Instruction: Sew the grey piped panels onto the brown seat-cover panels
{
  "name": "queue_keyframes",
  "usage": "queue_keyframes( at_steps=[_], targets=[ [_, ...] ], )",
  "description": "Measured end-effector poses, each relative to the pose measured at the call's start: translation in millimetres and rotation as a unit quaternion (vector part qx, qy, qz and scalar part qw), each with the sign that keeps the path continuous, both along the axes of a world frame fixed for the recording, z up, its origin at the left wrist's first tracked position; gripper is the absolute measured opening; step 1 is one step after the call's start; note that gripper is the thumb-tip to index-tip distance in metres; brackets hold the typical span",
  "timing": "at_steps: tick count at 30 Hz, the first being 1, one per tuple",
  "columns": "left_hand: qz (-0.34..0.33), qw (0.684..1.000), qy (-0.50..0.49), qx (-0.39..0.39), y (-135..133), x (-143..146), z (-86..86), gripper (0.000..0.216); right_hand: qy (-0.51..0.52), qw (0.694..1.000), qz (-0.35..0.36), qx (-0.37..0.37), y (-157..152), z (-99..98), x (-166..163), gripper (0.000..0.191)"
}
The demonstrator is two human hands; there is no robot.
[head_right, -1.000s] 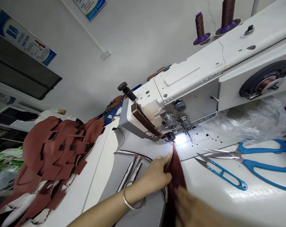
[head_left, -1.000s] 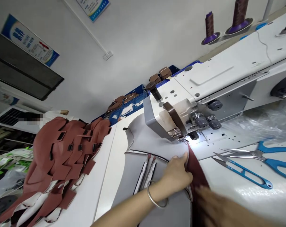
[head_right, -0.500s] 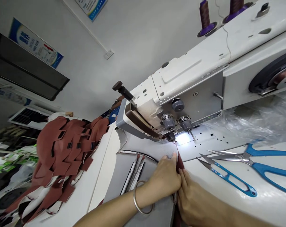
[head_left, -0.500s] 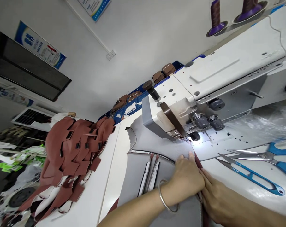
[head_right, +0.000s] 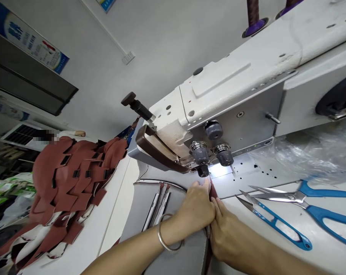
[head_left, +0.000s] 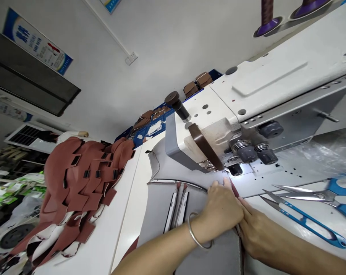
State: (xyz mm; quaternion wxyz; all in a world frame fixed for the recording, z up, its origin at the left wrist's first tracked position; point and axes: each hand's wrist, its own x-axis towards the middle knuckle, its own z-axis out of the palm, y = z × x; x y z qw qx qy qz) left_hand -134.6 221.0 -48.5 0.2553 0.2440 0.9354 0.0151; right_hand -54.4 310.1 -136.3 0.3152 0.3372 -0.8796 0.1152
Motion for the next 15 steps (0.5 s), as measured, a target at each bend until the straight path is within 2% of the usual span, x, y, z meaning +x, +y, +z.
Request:
queue_keyframes(
  at_steps=[4, 7, 9, 12, 15],
  targets=[
    [0.044, 0.998, 0.023, 0.046, 1.3, -3.5, -8.1, 0.024, 0.003, 1.000, -0.010, -0.017, 0.7, -6.4, -6.9, 0.028],
    [0.071, 0.993, 0.050, 0.074, 0.5, -3.4, -17.8, 0.022, 0.000, 0.999, -0.015, -0.042, 1.9, -11.5, -11.5, 0.026],
    [0.076, 0.992, 0.061, 0.075, -0.7, -2.6, -17.1, 0.025, -0.012, 0.999, -0.007, -0.040, 4.9, -11.9, -13.7, 0.025],
    [0.044, 0.997, 0.052, 0.029, -3.9, 1.2, 4.8, 0.030, -0.037, 0.999, 0.011, -0.021, 8.7, -7.5, -9.8, 0.024],
    [-0.018, 0.998, 0.028, -0.051, -9.2, 9.9, 43.5, 0.036, -0.032, 0.999, 0.010, -0.010, 2.8, -3.6, 9.1, 0.026]
  ],
)
